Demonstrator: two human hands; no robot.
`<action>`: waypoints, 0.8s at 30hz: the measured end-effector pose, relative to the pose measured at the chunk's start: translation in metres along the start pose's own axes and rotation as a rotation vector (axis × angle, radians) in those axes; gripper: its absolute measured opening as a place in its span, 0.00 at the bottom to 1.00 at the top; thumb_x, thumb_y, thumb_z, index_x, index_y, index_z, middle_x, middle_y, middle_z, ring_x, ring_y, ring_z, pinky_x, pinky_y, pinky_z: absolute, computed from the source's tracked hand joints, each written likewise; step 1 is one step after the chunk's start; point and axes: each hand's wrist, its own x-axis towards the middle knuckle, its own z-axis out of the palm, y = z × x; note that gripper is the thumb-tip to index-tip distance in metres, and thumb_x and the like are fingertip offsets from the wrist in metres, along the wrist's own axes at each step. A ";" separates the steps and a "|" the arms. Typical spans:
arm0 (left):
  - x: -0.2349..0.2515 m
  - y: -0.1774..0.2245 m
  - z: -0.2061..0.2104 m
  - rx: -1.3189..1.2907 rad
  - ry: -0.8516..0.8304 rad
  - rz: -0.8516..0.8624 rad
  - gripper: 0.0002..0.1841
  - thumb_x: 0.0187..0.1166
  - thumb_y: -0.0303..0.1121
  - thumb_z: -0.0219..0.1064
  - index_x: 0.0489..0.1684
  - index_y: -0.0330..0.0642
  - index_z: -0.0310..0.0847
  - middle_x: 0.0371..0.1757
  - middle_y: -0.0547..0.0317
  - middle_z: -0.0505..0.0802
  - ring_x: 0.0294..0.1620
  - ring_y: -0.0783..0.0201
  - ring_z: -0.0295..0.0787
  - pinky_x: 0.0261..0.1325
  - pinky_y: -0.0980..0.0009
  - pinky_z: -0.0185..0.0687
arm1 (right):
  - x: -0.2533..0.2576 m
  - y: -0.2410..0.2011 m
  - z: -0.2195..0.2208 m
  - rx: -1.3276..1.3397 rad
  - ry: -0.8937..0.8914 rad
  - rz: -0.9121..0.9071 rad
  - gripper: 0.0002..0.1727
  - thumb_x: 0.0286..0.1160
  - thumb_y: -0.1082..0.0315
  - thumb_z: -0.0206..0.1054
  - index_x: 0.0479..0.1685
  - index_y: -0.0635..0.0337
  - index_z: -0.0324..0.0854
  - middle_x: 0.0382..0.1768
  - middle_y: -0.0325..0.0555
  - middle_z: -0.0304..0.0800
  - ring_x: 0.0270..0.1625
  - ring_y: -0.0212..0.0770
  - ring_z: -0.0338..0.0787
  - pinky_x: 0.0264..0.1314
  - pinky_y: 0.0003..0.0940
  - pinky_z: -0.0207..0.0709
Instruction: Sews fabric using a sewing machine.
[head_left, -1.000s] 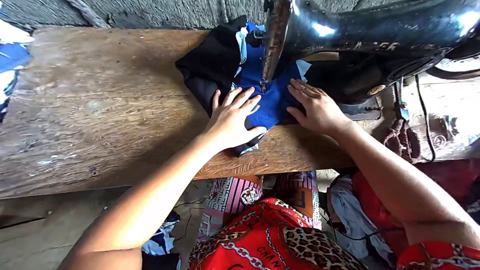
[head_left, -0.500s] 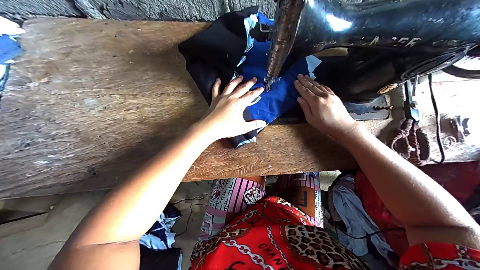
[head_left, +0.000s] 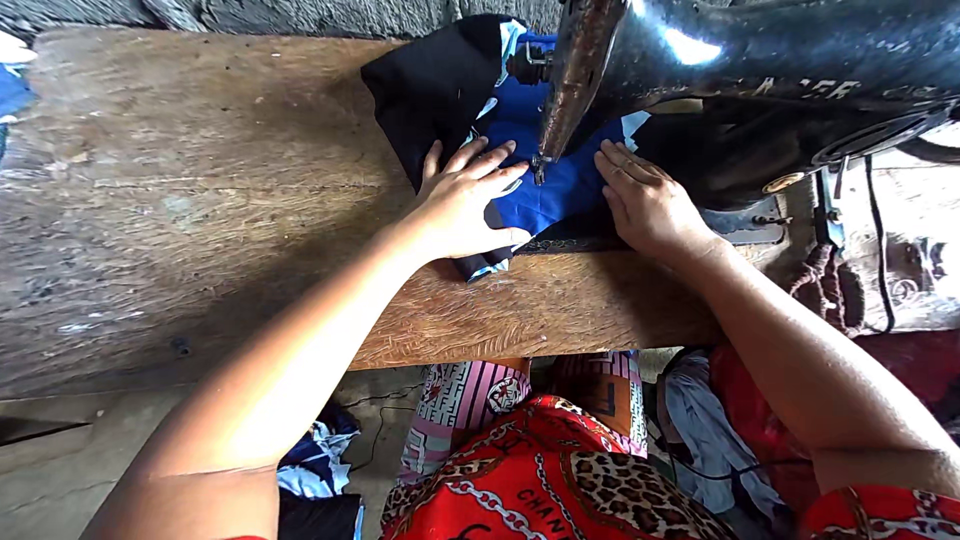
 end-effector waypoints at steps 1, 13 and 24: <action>0.001 -0.001 -0.001 0.003 -0.005 -0.002 0.47 0.69 0.71 0.63 0.90 0.57 0.66 0.94 0.57 0.64 0.96 0.42 0.45 0.83 0.20 0.26 | 0.001 0.000 0.000 -0.001 0.002 0.001 0.27 0.93 0.66 0.44 0.84 0.70 0.69 0.86 0.61 0.69 0.89 0.59 0.68 0.91 0.52 0.58; 0.015 -0.012 -0.010 -0.001 -0.057 0.000 0.48 0.68 0.71 0.64 0.91 0.55 0.64 0.95 0.59 0.61 0.97 0.43 0.42 0.83 0.20 0.24 | 0.012 0.002 -0.001 -0.008 0.010 0.017 0.26 0.93 0.67 0.45 0.83 0.71 0.70 0.85 0.62 0.70 0.88 0.60 0.70 0.91 0.52 0.59; 0.025 -0.020 -0.010 -0.014 -0.019 0.001 0.49 0.67 0.71 0.67 0.90 0.54 0.66 0.95 0.58 0.62 0.97 0.42 0.43 0.83 0.20 0.25 | -0.007 -0.021 -0.042 0.040 0.096 -0.021 0.22 0.83 0.74 0.53 0.71 0.67 0.82 0.65 0.62 0.89 0.63 0.61 0.92 0.64 0.59 0.83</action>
